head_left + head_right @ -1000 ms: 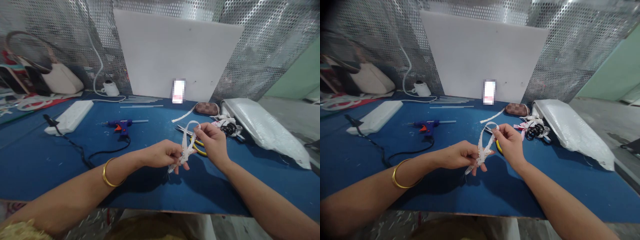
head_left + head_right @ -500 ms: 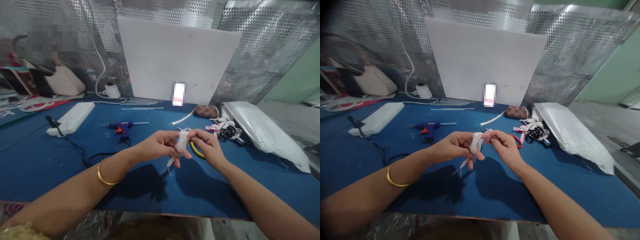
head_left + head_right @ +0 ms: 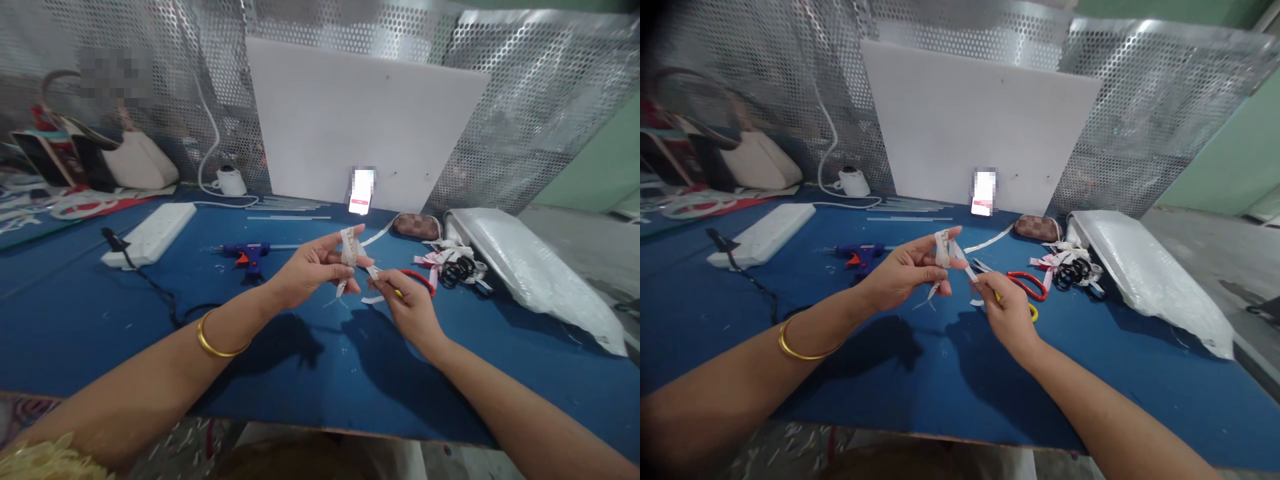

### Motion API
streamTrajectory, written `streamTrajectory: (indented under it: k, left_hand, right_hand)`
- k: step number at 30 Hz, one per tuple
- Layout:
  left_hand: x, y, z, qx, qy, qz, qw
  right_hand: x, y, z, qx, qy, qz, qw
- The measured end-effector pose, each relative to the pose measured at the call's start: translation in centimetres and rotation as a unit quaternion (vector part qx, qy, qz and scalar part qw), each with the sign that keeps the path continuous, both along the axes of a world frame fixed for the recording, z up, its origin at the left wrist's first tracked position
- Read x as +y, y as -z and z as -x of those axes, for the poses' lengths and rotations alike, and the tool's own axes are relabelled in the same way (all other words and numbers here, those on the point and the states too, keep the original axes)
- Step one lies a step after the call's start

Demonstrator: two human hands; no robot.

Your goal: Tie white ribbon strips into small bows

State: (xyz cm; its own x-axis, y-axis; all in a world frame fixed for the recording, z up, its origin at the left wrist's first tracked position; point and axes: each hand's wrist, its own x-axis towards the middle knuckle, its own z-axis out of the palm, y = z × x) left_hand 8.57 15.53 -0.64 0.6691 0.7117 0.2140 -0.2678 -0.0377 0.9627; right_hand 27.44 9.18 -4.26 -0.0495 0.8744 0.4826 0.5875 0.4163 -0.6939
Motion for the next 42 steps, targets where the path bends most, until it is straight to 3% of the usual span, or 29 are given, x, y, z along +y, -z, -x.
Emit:
streamTrajectory:
  k: [7, 14, 32, 38, 42]
  left_hand:
    - [0.2, 0.3, -0.2, 0.009, -0.022, -0.017, 1.0]
    - [0.6, 0.7, -0.2, 0.035, 0.007, -0.039, 0.999]
    - [0.8, 1.0, -0.2, 0.07, 0.074, -0.041, 0.994]
    - [0.5, 1.5, -0.5, 0.109, 0.085, -0.051, 0.989]
    - [0.4, 1.7, -0.6, 0.119, 0.107, -0.038, 0.986]
  right_hand:
    - [-1.3, -0.1, 0.7, -0.076, 0.028, 0.003, 0.997]
    - [-1.8, -0.1, 0.9, -0.134, -0.053, -0.074, 0.987]
    - [-2.1, -0.9, 1.0, 0.051, -0.075, 0.009, 0.996]
    - [-2.0, -1.9, 0.4, 0.03, -0.161, 0.029, 0.986]
    - [-1.7, -2.0, -0.1, 0.023, -0.146, 0.026, 0.989]
